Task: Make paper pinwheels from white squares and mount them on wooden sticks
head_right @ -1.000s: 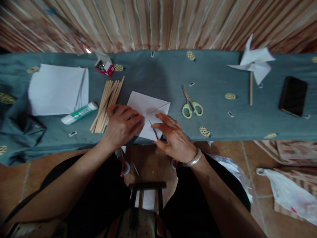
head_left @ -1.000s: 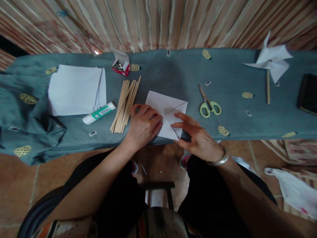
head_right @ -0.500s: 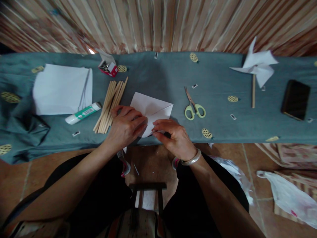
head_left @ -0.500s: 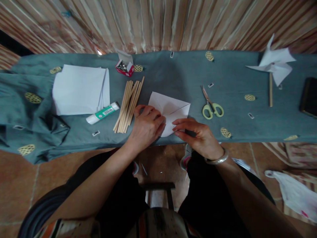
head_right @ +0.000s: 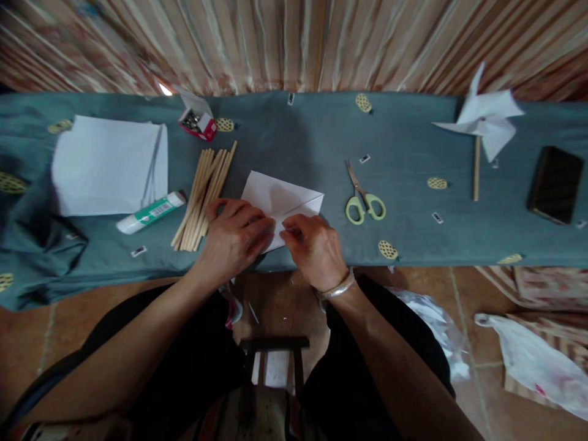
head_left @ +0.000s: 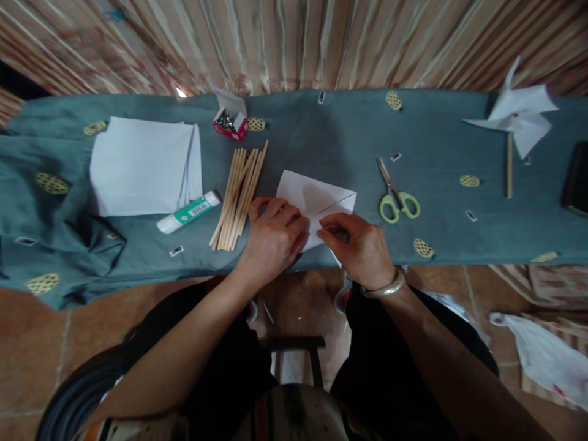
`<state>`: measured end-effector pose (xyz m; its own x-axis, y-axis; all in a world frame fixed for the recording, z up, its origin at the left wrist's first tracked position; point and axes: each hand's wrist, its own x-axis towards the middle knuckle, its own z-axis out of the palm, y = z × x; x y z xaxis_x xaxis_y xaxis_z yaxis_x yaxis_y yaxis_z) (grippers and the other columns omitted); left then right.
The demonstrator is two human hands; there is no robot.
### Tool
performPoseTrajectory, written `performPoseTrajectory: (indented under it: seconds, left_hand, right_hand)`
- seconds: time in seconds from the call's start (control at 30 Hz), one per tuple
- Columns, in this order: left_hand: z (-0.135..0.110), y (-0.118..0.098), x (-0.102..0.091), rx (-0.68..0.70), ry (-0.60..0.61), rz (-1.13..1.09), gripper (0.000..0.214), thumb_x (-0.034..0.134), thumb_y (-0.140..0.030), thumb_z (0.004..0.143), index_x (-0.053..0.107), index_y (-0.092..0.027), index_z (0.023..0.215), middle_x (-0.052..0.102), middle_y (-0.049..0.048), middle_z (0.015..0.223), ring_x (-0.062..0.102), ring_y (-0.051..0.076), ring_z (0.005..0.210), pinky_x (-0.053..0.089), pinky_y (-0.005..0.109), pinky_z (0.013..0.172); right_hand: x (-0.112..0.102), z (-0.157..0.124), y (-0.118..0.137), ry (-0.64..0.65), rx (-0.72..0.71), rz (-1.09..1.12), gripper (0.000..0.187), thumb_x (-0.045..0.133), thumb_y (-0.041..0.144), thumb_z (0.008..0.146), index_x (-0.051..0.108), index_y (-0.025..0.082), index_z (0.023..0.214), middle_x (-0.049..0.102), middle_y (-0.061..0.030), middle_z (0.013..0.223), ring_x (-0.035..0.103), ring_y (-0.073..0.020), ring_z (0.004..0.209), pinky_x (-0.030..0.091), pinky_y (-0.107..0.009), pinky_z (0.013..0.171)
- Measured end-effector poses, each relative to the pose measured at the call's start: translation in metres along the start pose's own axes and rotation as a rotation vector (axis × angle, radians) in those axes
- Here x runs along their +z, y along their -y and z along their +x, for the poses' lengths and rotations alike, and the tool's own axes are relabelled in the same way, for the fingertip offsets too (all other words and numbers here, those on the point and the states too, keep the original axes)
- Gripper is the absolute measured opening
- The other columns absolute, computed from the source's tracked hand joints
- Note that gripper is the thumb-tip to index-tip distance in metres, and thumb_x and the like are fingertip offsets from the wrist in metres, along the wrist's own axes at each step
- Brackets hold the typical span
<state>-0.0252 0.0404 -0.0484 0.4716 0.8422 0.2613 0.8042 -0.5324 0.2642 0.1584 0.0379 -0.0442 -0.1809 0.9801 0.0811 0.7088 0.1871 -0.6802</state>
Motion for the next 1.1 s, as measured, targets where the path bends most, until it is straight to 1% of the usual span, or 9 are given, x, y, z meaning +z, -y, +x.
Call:
performPoseTrajectory:
  seconds: [0.27,0.53,0.73,0.87,1.1]
  left_hand:
    - [0.0009,0.0017,0.001,0.003,-0.013,-0.004,0.019,0.052,-0.025,0.095,0.071,-0.024,0.097,0.071,0.0053,0.094,0.056,0.028,0.102,0.034,0.052,0.095]
    - [0.0014,0.0015,-0.001,-0.009,0.023,-0.011,0.019,0.053,-0.025,0.094,0.071,-0.019,0.1,0.072,0.0055,0.098,0.056,0.028,0.104,0.033,0.052,0.097]
    - [0.0009,0.0013,-0.0015,-0.021,0.02,-0.04,0.027,0.05,-0.036,0.097,0.072,-0.021,0.098,0.072,0.007,0.097,0.056,0.028,0.103,0.032,0.053,0.097]
    - [0.0008,0.0005,-0.0029,-0.033,0.048,-0.052,0.028,0.054,-0.04,0.095,0.072,-0.019,0.101,0.071,0.0083,0.1,0.055,0.03,0.106,0.031,0.054,0.098]
    - [0.0003,0.0001,-0.0044,-0.027,0.055,-0.019,0.027,0.052,-0.04,0.096,0.07,-0.02,0.101,0.072,0.0055,0.099,0.055,0.028,0.105,0.031,0.052,0.099]
  right_hand:
    - [0.0045,0.0056,0.0006,0.026,0.036,-0.037,0.011,0.066,0.018,0.08,0.071,0.02,0.09,0.075,-0.0036,0.084,0.069,-0.02,0.078,0.052,-0.033,0.075]
    - [0.0037,0.0092,0.0026,0.043,-0.024,-0.112,0.009,0.068,0.017,0.08,0.07,0.018,0.088,0.072,-0.0031,0.079,0.065,-0.0192,0.077,0.049,-0.031,0.072]
    - [0.0051,0.0096,0.0033,0.044,-0.061,-0.166,0.008,0.067,0.016,0.081,0.069,0.017,0.088,0.07,-0.0044,0.079,0.063,-0.0201,0.078,0.046,-0.03,0.07]
    - [0.0056,0.0092,0.0035,0.035,-0.092,-0.196,0.006,0.066,0.018,0.082,0.068,0.016,0.087,0.069,-0.0043,0.076,0.062,-0.0202,0.077,0.044,-0.029,0.069]
    - [0.0057,0.0093,0.0016,0.022,-0.133,-0.222,0.006,0.066,0.021,0.083,0.068,0.016,0.086,0.069,-0.0043,0.076,0.061,-0.0209,0.077,0.044,-0.03,0.068]
